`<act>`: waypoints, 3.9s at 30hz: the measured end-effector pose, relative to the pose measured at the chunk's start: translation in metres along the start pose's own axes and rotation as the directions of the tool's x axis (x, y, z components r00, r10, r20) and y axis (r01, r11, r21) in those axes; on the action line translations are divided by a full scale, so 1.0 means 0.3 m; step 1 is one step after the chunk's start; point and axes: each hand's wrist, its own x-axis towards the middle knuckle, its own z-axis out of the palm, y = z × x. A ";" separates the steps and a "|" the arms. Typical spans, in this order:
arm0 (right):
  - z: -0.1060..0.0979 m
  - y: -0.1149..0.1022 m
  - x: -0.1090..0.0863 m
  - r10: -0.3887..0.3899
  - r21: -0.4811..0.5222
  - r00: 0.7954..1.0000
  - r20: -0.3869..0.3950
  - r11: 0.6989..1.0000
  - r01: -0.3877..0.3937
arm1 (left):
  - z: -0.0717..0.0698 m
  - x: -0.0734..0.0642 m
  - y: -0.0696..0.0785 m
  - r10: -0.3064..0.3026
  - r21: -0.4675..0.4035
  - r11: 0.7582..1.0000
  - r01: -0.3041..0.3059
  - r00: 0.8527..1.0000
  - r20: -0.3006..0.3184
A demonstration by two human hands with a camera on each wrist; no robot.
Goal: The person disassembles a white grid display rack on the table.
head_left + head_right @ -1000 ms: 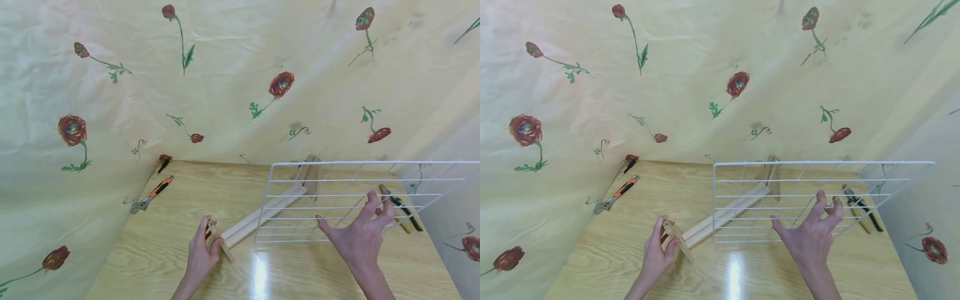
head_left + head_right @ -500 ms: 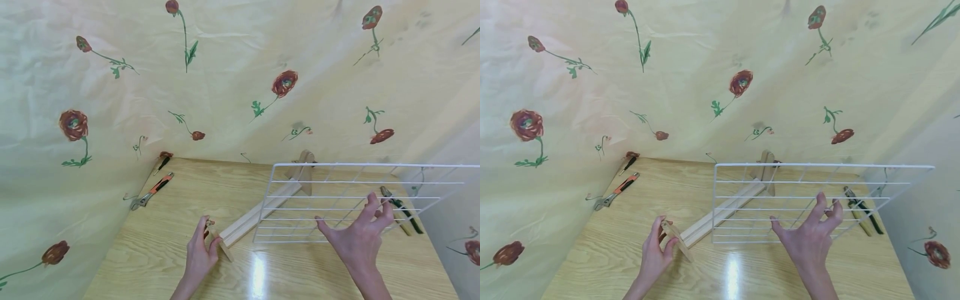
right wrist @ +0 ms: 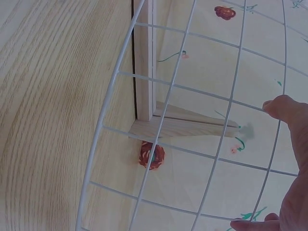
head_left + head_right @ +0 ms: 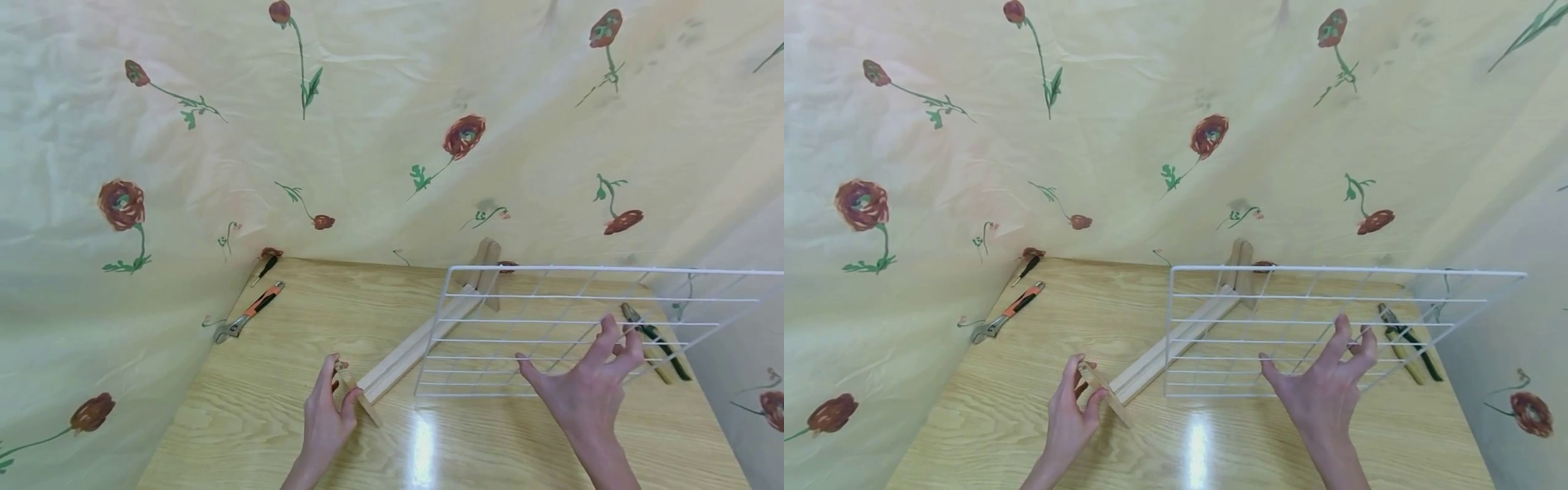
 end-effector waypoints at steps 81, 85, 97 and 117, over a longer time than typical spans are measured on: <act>0.018 0.008 -0.025 -0.022 0.006 1.000 0.022 1.000 0.022 | -0.007 -0.052 0.025 0.094 0.258 0.965 -0.043 0.978 -0.187; 0.018 0.011 -0.024 -0.026 0.003 0.999 0.019 1.000 0.025 | -0.006 -0.054 0.027 0.091 0.284 0.958 -0.031 0.976 -0.199; 0.016 0.013 -0.024 -0.018 0.006 1.000 0.024 1.000 0.018 | -0.003 -0.057 0.037 0.087 0.328 0.945 -0.009 0.971 -0.222; 0.015 0.009 -0.030 -0.016 0.021 1.000 0.027 1.000 0.016 | -0.010 -0.073 0.041 0.065 0.355 0.935 0.019 0.973 -0.223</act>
